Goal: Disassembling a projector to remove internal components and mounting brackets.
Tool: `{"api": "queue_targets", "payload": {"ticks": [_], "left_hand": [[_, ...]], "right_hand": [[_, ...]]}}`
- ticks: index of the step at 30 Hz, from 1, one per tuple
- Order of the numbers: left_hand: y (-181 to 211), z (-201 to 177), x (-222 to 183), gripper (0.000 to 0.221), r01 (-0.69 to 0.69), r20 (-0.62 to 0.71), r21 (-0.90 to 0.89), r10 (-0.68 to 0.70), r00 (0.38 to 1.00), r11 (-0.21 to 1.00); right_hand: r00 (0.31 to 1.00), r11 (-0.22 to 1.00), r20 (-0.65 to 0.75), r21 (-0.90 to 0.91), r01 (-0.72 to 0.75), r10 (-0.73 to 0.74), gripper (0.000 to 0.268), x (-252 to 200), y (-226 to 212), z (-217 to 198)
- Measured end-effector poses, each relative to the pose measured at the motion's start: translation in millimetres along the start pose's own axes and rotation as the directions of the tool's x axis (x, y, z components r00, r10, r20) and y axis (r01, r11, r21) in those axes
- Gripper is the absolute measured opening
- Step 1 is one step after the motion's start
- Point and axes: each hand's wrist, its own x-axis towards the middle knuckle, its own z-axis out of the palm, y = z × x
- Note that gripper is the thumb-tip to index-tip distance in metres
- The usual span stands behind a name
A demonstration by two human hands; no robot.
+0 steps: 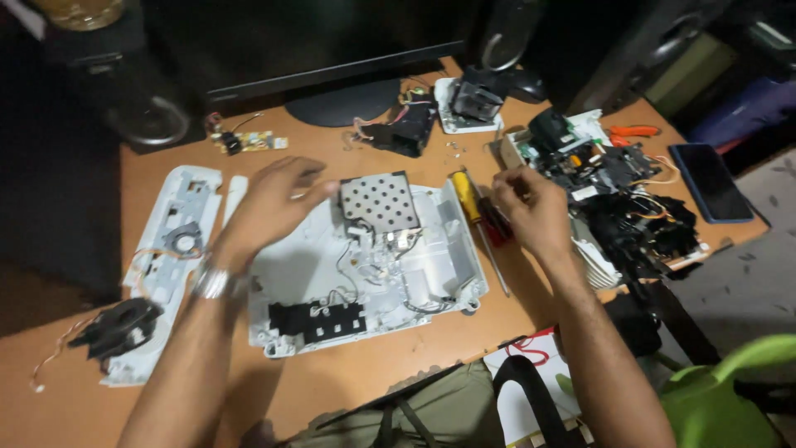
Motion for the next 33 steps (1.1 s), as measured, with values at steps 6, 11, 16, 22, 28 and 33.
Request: {"api": "queue_targets", "payload": {"ticks": [6, 11, 16, 22, 28, 33], "left_hand": [[19, -3, -61, 0.015, 0.032, -0.323, -0.020, -0.037, 0.946, 0.999], [19, 4, -72, 0.013, -0.111, -0.472, -0.022, 0.087, 0.877, 0.994], [24, 6, -72, 0.011, -0.187, -0.527, 0.072, 0.197, 0.827, 0.980], [19, 6, -81, 0.012, -0.127, -0.413, 0.335, 0.267, 0.871, 0.934], [26, 6, -86, 0.008, -0.168, -0.391, 0.461, 0.369, 0.843, 0.871], [25, 4, -86, 0.007, -0.167, -0.403, 0.438, 0.359, 0.842, 0.883]], "right_hand": [[0.943, 0.845, 0.205, -0.522, -0.121, 0.262, 0.026, -35, -27, -5], [0.896, 0.709, 0.223, -0.692, -0.132, 0.384, 0.029, -45, -9, 16], [0.879, 0.663, 0.239, -0.741, -0.110, 0.412, 0.030, -40, 4, 23], [0.953, 0.861, 0.168, -0.489, -0.140, 0.250, 0.034, -17, -1, 1], [0.912, 0.933, -0.197, -0.087, 0.350, -0.361, 0.018, 35, -14, 39], [0.939, 0.939, -0.103, -0.139, 0.313, -0.328, 0.024, 63, 23, 70]]}}
